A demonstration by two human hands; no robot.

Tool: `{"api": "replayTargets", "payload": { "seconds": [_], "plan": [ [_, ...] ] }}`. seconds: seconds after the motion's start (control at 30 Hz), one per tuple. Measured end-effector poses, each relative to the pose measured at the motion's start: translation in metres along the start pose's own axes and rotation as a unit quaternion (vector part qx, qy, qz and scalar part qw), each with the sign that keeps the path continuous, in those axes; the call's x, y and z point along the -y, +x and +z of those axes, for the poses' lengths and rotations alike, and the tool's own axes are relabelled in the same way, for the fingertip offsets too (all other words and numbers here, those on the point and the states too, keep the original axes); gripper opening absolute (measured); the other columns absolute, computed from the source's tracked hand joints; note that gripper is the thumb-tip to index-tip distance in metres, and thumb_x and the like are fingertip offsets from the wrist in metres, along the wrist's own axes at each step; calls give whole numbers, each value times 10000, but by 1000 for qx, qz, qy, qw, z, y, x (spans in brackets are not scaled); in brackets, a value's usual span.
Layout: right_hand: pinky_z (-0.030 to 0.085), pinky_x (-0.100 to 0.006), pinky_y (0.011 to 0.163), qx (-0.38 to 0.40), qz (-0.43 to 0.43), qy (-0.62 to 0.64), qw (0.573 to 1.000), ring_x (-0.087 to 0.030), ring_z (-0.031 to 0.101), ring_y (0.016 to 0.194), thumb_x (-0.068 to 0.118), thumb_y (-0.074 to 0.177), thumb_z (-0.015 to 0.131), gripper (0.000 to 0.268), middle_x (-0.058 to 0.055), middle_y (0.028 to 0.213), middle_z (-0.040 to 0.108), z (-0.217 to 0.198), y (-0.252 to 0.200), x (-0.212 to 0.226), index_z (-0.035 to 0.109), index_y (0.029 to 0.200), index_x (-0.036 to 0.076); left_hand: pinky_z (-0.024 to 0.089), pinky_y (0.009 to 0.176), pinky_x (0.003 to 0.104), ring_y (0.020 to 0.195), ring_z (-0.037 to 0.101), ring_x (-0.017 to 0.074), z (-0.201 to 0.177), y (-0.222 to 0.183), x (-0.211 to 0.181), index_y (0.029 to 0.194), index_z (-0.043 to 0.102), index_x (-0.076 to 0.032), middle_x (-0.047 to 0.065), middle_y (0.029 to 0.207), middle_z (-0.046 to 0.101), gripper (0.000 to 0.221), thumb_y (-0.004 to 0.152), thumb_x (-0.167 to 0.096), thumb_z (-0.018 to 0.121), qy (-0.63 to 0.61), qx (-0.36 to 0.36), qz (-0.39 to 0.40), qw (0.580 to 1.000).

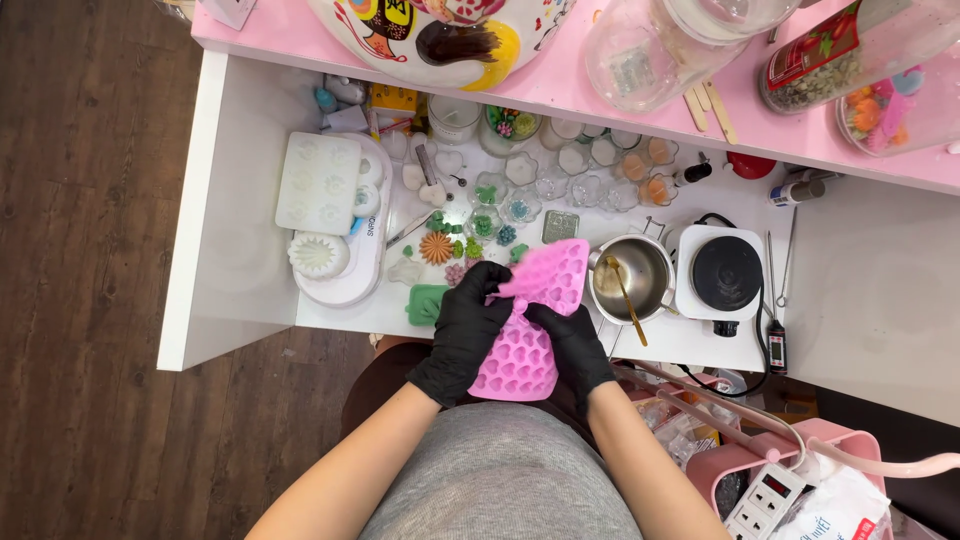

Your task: Unmolding small wax decorations from silicone molds.

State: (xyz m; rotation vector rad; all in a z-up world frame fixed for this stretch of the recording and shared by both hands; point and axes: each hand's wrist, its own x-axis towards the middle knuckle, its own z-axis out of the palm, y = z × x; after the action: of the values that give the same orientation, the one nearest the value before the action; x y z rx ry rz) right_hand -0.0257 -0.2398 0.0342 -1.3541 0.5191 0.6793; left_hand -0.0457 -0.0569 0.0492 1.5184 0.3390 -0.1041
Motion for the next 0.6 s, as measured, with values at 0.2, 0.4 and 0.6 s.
{"api": "replayTargets", "payload": {
  "seconds": [0.2, 0.4, 0.6],
  "plan": [
    [551, -325, 738, -77, -78, -138, 984, -162, 684, 827, 210, 841, 786, 346, -69, 966, 748, -9, 15, -19, 721, 1088, -23, 546, 924, 298, 1063, 698, 138, 2, -1, 16, 1259, 624, -41, 56, 1176, 744, 358, 907, -54, 687, -41, 26, -19, 999],
    [573, -324, 810, 12, -79, -110, 991, -163, 722, 907, 197, 833, 794, 414, -78, 1044, 770, -4, -7, -3, 688, 1178, -6, 564, 916, 318, 1039, 700, 166, -3, 2, 20, 1353, 587, -29, 83, 1176, 733, 527, 848, -50, 733, -167, 60, -130, 976],
    [574, -330, 878, 58, -30, -25, 998, -164, 719, 988, 161, 813, 803, 491, -72, 1110, 757, -11, -9, -12, 654, 1261, 24, 556, 912, 311, 1045, 692, 173, 0, 8, 49, 1339, 591, -14, 87, 1177, 723, 540, 815, 6, 723, -55, -17, -92, 994]
  ]
}}
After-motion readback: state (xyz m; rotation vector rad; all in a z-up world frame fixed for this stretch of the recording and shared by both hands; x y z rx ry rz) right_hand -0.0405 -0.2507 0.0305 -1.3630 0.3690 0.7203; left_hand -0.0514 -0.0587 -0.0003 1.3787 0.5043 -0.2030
